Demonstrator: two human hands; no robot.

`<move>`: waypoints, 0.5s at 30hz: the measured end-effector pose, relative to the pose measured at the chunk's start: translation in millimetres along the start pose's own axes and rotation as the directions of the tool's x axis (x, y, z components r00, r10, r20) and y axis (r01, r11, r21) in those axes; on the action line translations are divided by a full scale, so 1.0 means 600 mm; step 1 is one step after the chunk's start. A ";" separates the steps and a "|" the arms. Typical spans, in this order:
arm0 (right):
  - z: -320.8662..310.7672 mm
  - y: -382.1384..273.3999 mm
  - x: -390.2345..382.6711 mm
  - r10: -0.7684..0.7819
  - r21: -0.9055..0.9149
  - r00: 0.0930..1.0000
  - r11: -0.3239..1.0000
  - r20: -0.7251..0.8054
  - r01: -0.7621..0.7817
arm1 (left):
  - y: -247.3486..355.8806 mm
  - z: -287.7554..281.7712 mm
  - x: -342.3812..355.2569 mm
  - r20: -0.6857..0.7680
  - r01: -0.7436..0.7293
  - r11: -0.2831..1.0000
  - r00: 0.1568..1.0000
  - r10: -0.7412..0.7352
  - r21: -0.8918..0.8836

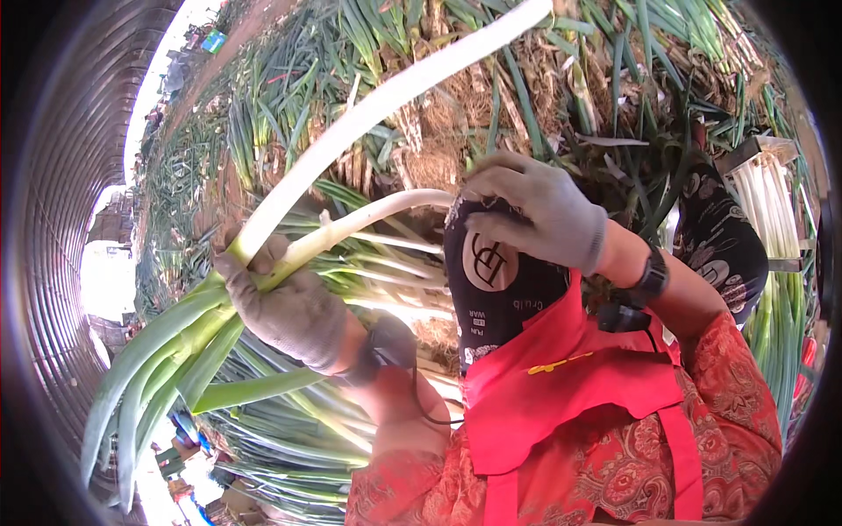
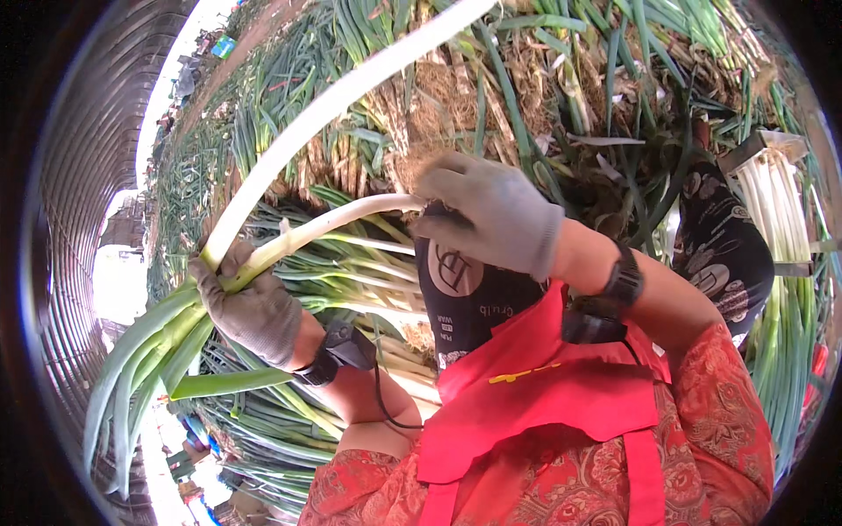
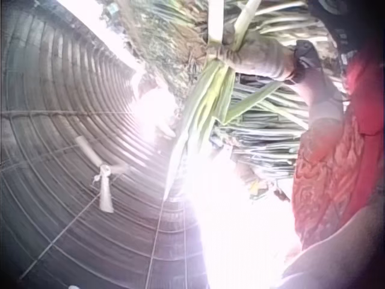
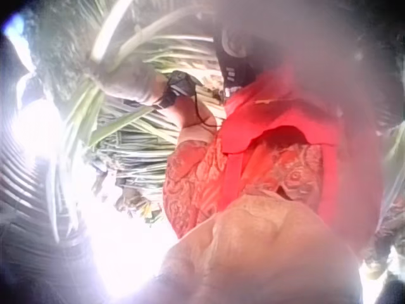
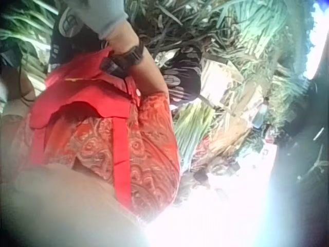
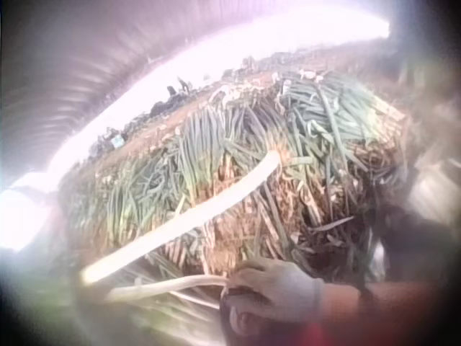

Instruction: The person sits on the ground and trims the roots and outer layers of green onions by hand. They repeatedly pick up each vegetable, remove unwanted parts, and place the cleaned items into a wooden crate.

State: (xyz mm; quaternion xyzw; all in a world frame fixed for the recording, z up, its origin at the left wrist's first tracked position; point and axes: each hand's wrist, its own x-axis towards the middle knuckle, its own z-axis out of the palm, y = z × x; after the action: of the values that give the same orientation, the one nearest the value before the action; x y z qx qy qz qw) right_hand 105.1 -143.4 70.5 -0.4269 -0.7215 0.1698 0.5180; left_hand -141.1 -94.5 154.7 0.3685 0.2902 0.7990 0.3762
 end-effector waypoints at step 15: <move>0.004 -0.065 0.006 0.213 -0.083 0.802 0.976 0.558 -0.202 | -0.087 0.054 0.099 0.052 0.327 0.883 0.943 -0.329 -0.338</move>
State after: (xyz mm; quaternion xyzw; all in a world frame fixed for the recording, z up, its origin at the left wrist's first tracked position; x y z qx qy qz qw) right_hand 85.3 -162.7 98.8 -0.4391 -0.7926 0.3365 0.2563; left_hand -121.3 -11.2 156.3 0.2405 0.2063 0.7633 0.5630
